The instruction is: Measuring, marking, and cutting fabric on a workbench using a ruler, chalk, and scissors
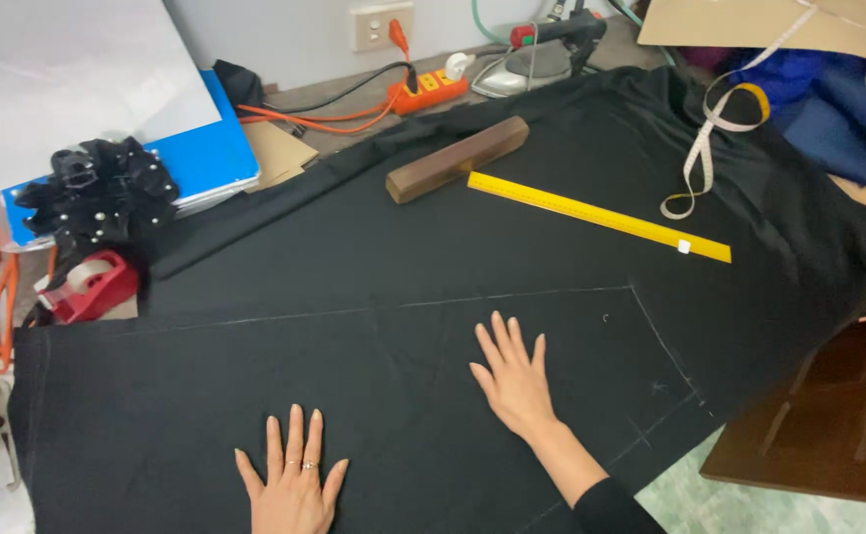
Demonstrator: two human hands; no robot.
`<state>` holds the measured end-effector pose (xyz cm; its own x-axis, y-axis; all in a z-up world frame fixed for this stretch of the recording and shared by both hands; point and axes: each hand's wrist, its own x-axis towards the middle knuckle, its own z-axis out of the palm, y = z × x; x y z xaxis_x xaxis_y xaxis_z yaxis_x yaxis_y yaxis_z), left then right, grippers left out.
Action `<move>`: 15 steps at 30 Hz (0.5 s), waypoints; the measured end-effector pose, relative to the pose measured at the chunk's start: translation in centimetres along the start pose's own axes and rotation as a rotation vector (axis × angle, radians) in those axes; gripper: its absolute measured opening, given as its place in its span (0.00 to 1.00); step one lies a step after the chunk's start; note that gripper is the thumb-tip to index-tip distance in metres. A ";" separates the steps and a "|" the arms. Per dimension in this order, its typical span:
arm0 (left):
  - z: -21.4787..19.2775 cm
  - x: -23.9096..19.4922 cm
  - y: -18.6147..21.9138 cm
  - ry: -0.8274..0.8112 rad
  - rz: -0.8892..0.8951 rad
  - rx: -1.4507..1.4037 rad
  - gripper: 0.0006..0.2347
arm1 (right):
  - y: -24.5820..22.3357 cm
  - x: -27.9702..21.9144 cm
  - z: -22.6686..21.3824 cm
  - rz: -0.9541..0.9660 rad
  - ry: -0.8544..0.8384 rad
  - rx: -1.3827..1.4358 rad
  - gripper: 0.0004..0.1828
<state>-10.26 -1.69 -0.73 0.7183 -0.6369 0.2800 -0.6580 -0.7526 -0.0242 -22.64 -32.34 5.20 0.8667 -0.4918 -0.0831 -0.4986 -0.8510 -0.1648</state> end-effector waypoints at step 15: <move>-0.2 0.0 0.1 0.027 0.001 0.033 0.34 | 8.6 -3.5 -1.3 0.206 -0.023 0.007 0.33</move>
<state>-10.37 -1.77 -0.51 0.7109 -0.6331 0.3062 -0.6504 -0.7575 -0.0562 -30.01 -38.20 5.32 0.7467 -0.6506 -0.1384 -0.6652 -0.7318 -0.1486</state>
